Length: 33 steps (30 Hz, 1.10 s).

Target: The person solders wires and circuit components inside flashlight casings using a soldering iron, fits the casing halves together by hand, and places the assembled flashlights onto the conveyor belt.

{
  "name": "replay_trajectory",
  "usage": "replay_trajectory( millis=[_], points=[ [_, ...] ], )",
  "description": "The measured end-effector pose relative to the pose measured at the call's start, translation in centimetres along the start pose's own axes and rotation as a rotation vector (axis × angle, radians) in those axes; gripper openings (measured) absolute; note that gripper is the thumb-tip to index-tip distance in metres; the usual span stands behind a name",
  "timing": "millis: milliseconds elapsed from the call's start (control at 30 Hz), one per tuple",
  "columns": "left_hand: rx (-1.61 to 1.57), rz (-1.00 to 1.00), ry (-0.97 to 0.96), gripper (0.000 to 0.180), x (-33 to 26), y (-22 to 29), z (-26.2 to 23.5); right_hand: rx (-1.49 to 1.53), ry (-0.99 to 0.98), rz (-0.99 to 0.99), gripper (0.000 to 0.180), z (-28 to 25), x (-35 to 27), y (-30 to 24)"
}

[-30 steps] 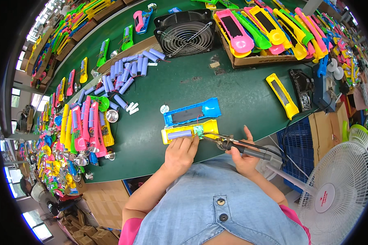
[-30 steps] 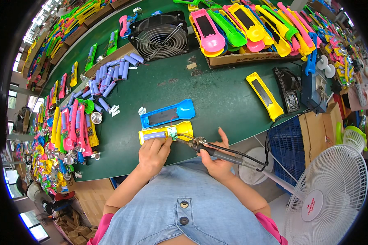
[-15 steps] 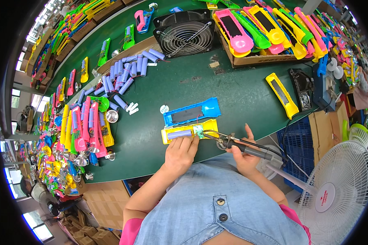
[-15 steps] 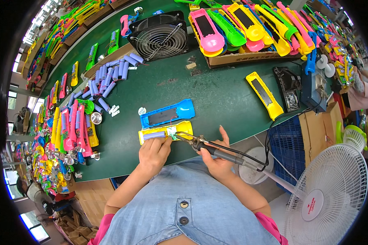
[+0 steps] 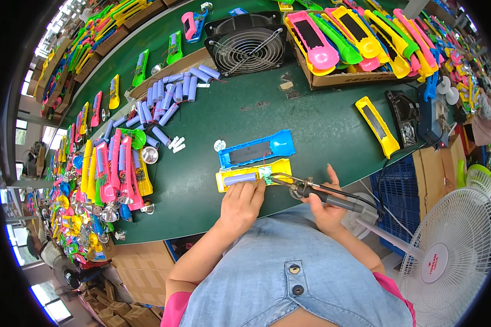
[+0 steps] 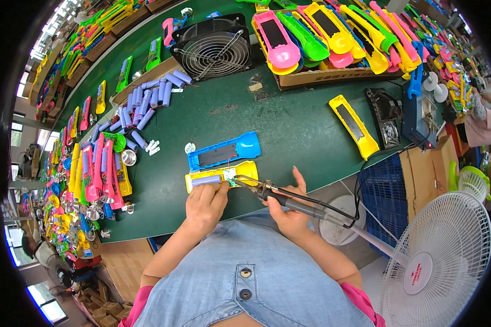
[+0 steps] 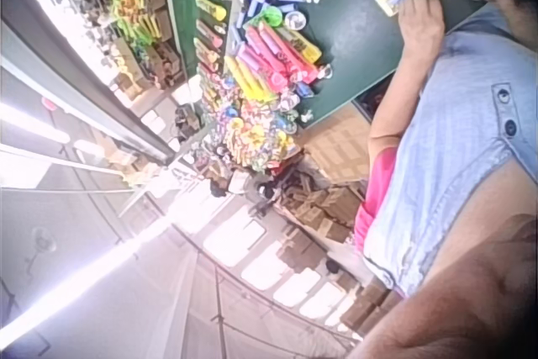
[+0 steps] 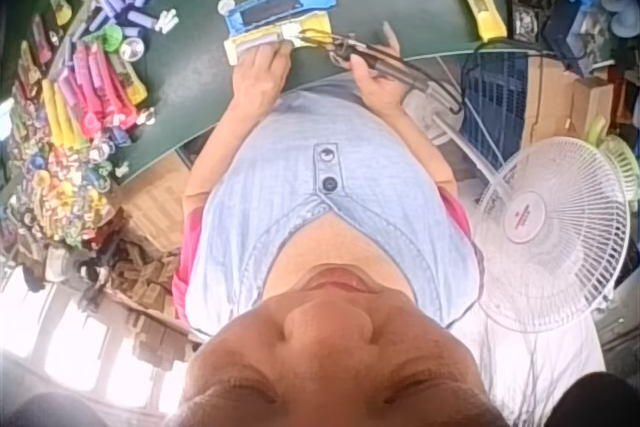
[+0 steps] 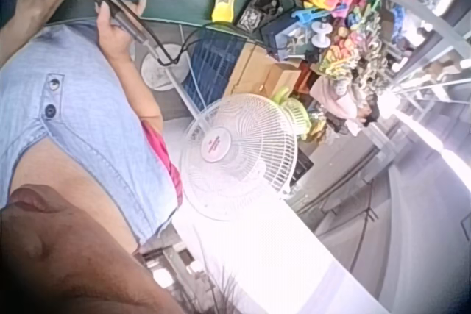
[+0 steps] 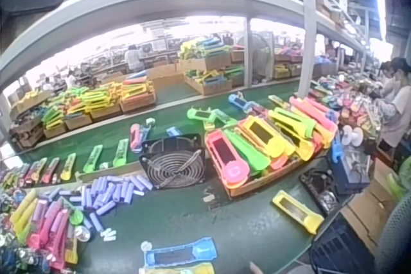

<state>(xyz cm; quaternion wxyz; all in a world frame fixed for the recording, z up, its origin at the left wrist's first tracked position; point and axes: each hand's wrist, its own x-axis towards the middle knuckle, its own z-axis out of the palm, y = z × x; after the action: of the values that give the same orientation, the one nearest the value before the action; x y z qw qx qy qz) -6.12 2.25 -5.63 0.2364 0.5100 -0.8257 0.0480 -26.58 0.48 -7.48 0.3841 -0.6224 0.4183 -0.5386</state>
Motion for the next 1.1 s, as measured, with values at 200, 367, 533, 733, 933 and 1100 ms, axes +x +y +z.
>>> replay_trajectory(
  millis=[200,367,533,733,933,1100],
  points=[
    [0.006,0.017,-0.014,0.033,-0.07,-0.09,-0.11,0.053,-0.004,0.048,0.019,-0.38,-0.53,0.27],
    [0.01,0.02,-0.012,0.033,-0.03,-0.05,-0.06,0.024,-0.006,0.025,0.017,-0.19,-0.35,0.11],
    [0.019,0.009,-0.03,0.032,0.01,0.03,-0.17,0.013,-0.037,0.014,0.016,-0.29,-0.13,-0.07],
    [0.017,0.01,-0.034,0.032,0.06,0.0,-0.13,0.071,0.021,0.067,0.017,-0.12,-0.79,0.32],
    [0.01,0.005,-0.039,0.031,0.09,0.03,-0.2,0.083,0.037,0.084,0.019,-0.21,-0.33,-0.03],
    [0.02,0.007,-0.023,0.031,0.06,0.07,0.0,0.088,0.065,0.059,0.018,0.04,-0.26,0.06]
  ],
)
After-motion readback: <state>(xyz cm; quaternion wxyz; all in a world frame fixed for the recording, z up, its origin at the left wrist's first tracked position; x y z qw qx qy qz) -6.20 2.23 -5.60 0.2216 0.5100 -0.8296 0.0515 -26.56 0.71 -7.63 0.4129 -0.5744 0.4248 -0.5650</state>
